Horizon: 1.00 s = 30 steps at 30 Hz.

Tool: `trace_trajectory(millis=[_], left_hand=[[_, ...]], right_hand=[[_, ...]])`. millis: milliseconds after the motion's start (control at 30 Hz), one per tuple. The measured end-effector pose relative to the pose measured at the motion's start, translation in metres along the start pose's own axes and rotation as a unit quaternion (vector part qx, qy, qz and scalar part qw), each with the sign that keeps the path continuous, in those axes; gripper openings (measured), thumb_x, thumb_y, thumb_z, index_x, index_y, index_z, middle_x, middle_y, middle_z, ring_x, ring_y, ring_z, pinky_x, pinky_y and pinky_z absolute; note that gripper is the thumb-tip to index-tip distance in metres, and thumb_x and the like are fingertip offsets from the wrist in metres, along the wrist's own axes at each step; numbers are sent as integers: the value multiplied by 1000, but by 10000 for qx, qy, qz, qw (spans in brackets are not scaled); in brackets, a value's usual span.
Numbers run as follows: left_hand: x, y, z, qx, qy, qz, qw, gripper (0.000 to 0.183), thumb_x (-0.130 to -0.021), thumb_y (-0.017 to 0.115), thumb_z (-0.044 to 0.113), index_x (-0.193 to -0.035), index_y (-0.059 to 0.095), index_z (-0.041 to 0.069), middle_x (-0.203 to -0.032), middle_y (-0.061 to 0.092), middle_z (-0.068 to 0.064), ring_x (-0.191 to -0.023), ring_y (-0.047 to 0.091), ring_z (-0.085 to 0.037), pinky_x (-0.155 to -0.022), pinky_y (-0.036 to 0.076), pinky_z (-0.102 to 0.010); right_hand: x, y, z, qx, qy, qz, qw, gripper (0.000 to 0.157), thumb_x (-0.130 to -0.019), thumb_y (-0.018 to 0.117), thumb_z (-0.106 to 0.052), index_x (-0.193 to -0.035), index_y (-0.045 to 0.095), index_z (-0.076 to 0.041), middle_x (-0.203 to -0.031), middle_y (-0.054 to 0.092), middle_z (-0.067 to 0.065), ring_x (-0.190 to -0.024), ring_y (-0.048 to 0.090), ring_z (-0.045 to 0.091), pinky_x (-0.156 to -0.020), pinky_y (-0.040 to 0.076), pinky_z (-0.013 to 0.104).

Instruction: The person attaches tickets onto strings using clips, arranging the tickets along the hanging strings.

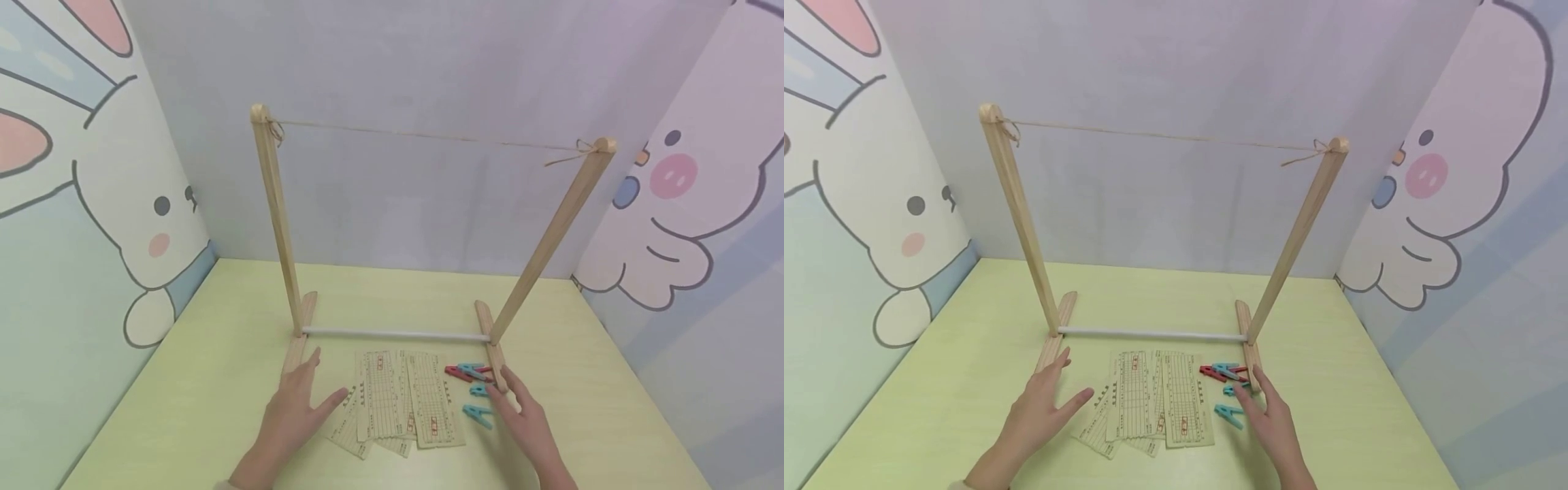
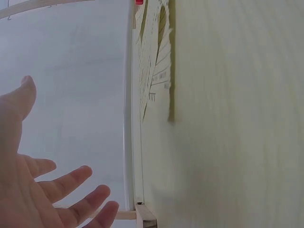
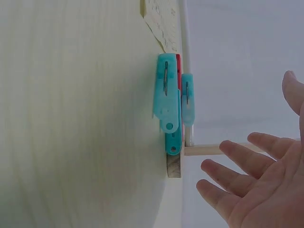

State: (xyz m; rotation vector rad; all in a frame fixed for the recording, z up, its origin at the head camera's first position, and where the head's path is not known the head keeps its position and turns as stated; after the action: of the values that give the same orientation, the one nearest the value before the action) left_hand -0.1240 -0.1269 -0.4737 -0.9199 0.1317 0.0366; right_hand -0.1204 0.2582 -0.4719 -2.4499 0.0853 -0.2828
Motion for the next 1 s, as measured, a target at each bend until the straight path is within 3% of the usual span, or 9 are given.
trace_trajectory(millis=[300,667,1000], left_hand=[[0,10,9,85,-77,-115,9999,88,-88,65,58,-155,32,11,-146,52,-14,-131,50,-40,-92,50,-62],[-2,24,10,-46,26,-256,9997,86,-88,63,62,-150,39,8,-137,59,-17,-122,55,-40,-79,57,-53],[-2,37,11,-13,-132,-491,9987,85,-87,64,61,-151,39,9,-138,58,-18,-122,56,-39,-84,55,-55]], right_hand=[[-2,3,9,-56,-162,146,9997,69,-101,51,-47,-151,33,-2,-154,35,27,-139,35,49,-110,34,64],[-8,5,22,-263,138,41,9996,71,-97,60,-45,-148,38,-2,-149,43,27,-129,49,45,-98,50,56],[-12,5,31,-604,514,3,9969,68,-94,65,-41,-145,44,-1,-143,52,24,-124,54,39,-96,50,55]])
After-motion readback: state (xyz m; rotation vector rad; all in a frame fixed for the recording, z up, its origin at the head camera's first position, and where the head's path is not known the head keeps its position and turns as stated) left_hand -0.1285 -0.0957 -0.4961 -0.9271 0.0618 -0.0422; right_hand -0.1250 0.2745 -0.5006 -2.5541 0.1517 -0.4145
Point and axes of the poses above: each hand's wrist, its own x-axis away from the middle knuckle, its own y-axis out of the palm, z = x × y, the point moved 1 cm from there along -x, towards the middle knuckle
